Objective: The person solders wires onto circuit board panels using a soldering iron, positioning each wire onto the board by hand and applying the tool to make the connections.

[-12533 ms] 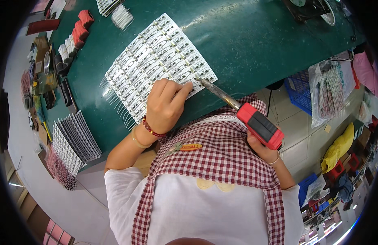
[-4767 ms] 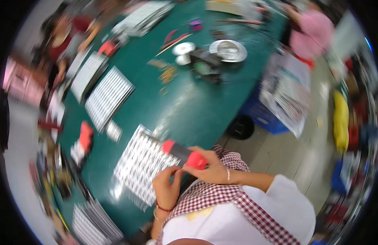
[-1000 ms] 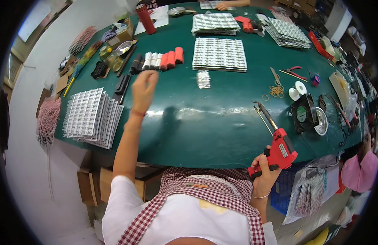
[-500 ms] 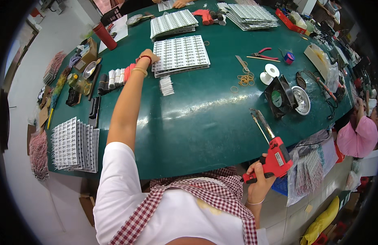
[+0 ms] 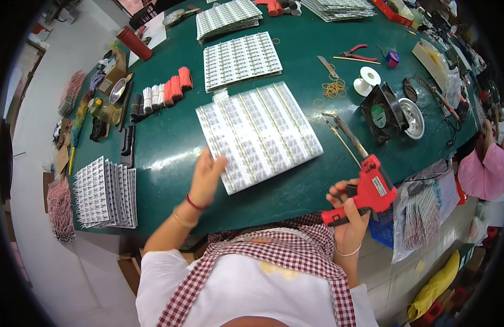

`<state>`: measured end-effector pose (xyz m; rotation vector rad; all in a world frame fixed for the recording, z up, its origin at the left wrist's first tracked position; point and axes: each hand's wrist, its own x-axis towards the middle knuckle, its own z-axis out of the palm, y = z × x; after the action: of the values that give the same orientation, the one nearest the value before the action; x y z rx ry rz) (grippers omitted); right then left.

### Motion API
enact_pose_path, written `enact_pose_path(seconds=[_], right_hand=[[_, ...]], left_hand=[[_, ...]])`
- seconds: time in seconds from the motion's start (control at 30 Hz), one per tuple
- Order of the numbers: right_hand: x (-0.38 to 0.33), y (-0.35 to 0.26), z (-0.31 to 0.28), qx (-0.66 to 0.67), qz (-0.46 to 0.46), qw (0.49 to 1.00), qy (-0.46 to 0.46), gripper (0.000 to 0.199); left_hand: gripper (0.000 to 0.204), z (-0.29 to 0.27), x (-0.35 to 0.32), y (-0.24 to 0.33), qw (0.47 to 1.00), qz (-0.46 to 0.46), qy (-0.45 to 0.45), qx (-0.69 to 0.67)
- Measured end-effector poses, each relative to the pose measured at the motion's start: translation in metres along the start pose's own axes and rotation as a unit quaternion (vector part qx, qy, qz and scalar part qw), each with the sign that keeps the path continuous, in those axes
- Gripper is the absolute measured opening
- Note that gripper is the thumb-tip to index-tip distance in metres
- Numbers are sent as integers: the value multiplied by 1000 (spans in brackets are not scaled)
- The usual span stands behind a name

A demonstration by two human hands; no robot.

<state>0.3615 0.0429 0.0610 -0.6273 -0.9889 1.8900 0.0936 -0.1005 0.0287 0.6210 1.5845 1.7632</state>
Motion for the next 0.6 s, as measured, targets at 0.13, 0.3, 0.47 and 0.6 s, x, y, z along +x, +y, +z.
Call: enact_pose_path(seconds=[0.13, 0.3, 0.47, 0.6], right_hand=[[8, 19, -2, 69, 67, 993, -69, 40], [2, 54, 5, 113, 136, 982, -64, 40], [3, 69, 6, 82, 127, 987, -57, 42], [4, 72, 5, 103, 118, 986, -59, 42]], left_hand=[[27, 15, -50, -10, 993, -121, 4, -13], [23, -12, -41, 4, 850, 55, -20, 523], [16, -37, 49, 9, 824, 205, 25, 528], [16, -44, 125, -3, 761, 285, 57, 580]])
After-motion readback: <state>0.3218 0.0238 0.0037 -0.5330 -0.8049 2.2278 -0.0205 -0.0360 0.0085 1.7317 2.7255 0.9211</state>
